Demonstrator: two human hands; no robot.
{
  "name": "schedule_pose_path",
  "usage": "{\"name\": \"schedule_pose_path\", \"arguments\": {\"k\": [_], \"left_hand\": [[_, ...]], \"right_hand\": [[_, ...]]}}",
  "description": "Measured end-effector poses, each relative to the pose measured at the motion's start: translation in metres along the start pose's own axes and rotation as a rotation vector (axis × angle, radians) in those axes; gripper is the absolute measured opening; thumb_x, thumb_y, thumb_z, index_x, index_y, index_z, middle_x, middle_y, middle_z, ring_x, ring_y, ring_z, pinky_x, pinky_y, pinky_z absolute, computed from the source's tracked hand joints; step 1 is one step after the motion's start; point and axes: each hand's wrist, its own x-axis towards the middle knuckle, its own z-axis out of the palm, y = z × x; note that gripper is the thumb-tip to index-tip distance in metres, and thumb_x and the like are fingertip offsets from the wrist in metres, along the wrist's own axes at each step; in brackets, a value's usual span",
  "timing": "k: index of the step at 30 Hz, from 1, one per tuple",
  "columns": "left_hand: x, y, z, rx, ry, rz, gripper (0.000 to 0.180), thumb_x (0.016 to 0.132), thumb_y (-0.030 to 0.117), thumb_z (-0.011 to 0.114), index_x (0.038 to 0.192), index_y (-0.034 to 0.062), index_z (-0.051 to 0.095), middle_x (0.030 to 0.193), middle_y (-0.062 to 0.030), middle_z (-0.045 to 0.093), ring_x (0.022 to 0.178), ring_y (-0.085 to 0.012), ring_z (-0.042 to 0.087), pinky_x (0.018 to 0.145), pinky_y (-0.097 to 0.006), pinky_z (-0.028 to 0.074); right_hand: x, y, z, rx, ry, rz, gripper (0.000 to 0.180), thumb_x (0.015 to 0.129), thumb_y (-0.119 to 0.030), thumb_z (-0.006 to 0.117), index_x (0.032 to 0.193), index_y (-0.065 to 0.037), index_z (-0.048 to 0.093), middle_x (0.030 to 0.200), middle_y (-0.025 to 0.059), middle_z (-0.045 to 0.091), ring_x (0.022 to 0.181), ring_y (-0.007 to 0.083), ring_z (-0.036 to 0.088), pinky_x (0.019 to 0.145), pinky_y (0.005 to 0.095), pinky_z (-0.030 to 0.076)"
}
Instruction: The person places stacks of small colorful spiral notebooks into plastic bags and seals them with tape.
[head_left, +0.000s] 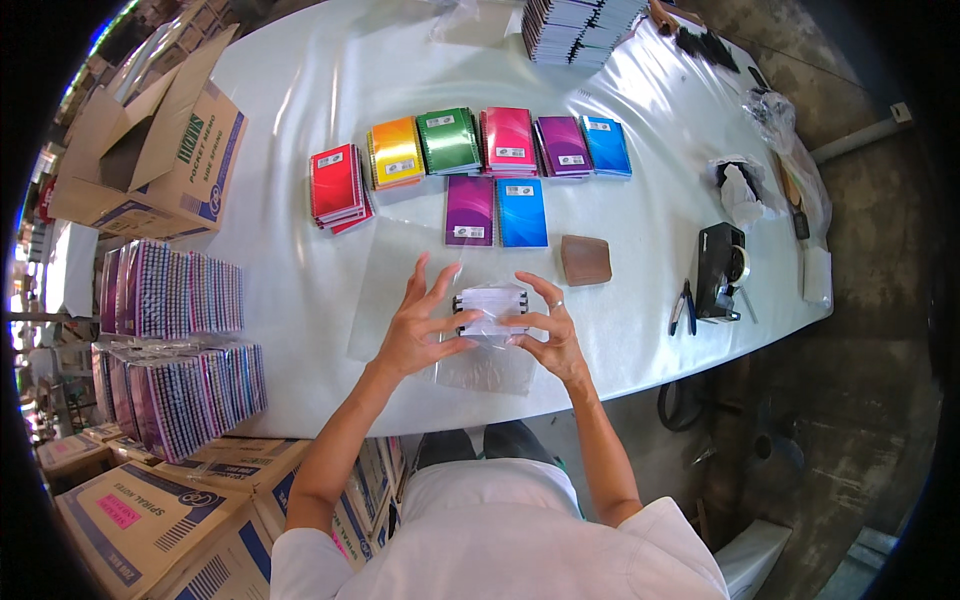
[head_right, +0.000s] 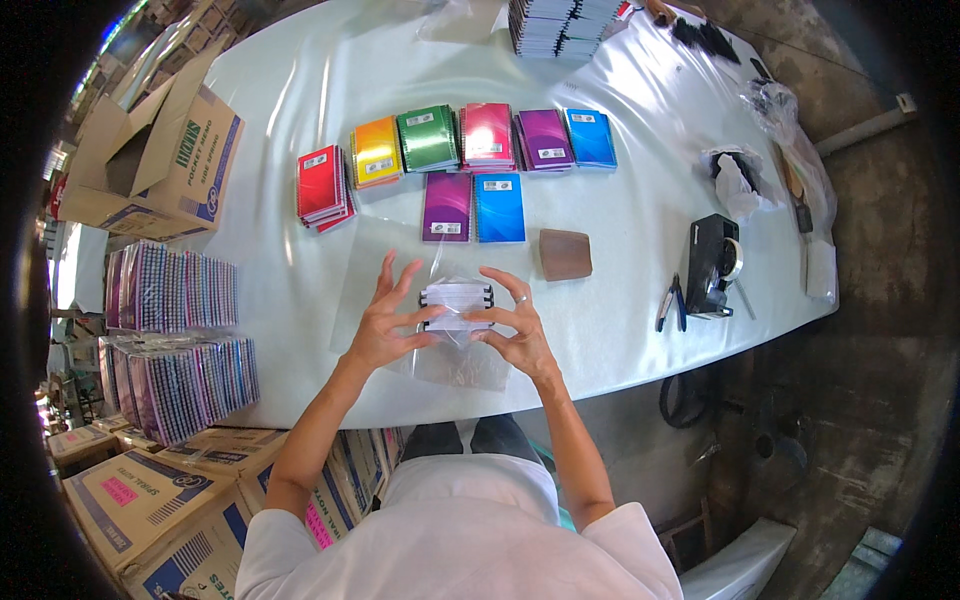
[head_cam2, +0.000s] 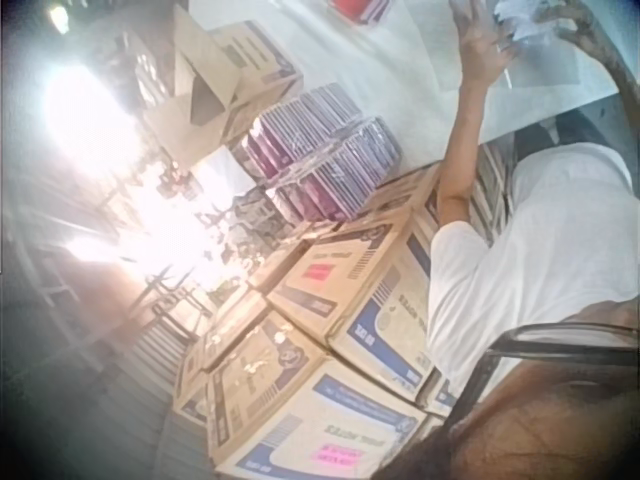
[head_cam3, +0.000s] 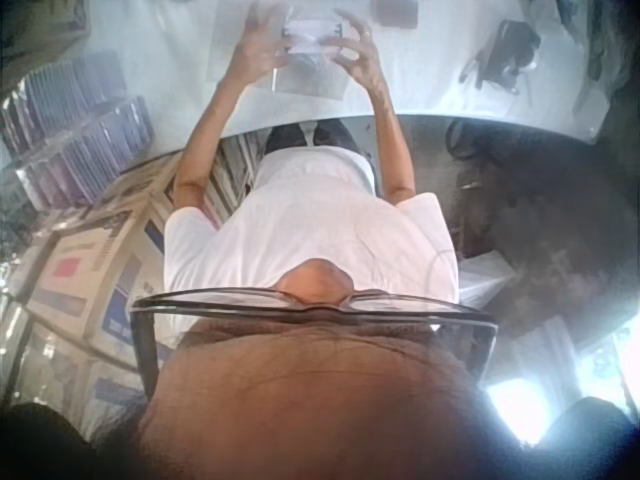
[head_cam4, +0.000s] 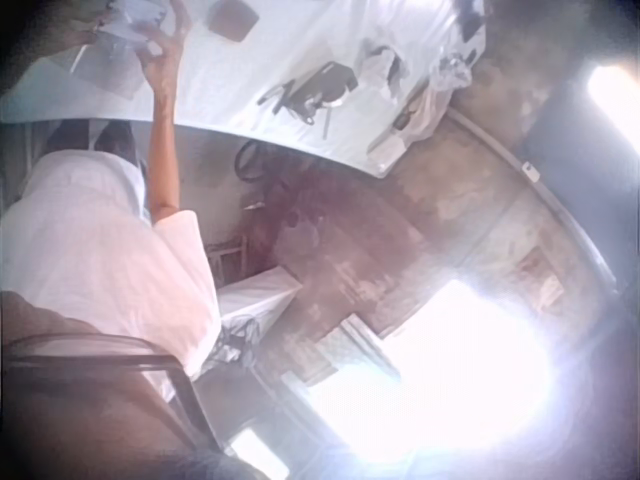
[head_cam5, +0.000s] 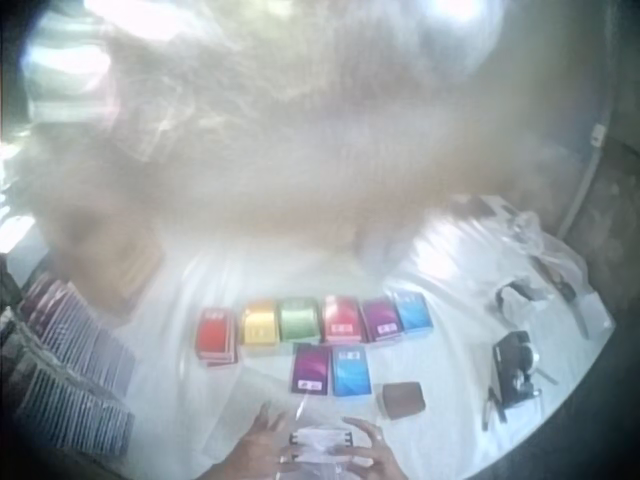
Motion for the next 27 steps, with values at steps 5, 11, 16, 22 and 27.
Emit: {"name": "schedule_pose_path", "arguments": {"k": [5,11,16,22,27], "left_hand": [[0.011,0.009,0.001,0.13,0.044,0.025,0.037,0.065,0.021,0.083,0.1,0.0291,0.075,0.141,-0.0009,0.048,0.143,-0.0363,0.017,0.112,-0.049,0.027],[0.019,0.007,0.0,0.129,0.084,0.056,0.043,0.068,0.017,0.082,0.108,0.028,0.072,0.139,0.0018,0.051,0.142,-0.0348,0.022,0.112,-0.05,0.026],[0.039,0.015,0.001,-0.21,0.079,-0.198,0.064,0.065,0.015,0.082,0.125,0.0202,0.062,0.137,-0.0018,0.053,0.14,-0.0322,0.028,0.111,-0.046,0.028],[0.069,-0.022,-0.014,-0.721,-0.56,-0.6,0.055,0.068,0.013,0.079,0.12,0.001,0.063,0.133,-0.0134,0.055,0.131,-0.0215,0.043,0.107,-0.033,0.031],[0.072,-0.027,-0.01,-0.768,-0.621,-0.509,0.045,0.07,0.013,0.075,0.113,0.0046,0.068,0.13,-0.0129,0.058,0.129,-0.0229,0.046,0.105,-0.033,0.033]], "right_hand": [[0.012,-0.014,-0.002,-0.017,-0.012,0.034,0.022,0.066,-0.014,0.081,0.086,-0.016,0.074,0.128,0.0083,0.056,0.122,0.0262,0.048,0.105,0.0455,0.031],[0.024,-0.016,-0.006,-0.228,-0.008,-0.015,0.018,0.065,-0.015,0.082,0.078,-0.012,0.069,0.111,0.0035,0.067,0.106,0.0204,0.057,0.098,0.0412,0.033],[0.033,-0.01,-0.009,-0.089,0.006,0.111,0.022,0.065,-0.013,0.083,0.079,-0.01,0.066,0.104,0.0018,0.067,0.099,0.0177,0.059,0.091,0.0336,0.035],[0.042,-0.008,-0.011,0.214,-0.05,0.363,0.028,0.065,-0.007,0.082,0.091,-0.012,0.071,0.101,-0.0012,0.06,0.091,0.0145,0.056,0.079,0.0275,0.041],[0.038,-0.011,-0.004,0.406,-0.054,0.359,0.034,0.066,0.004,0.076,0.092,-0.018,0.076,0.098,-0.0029,0.056,0.088,0.0131,0.05,0.08,0.0302,0.043]]}}
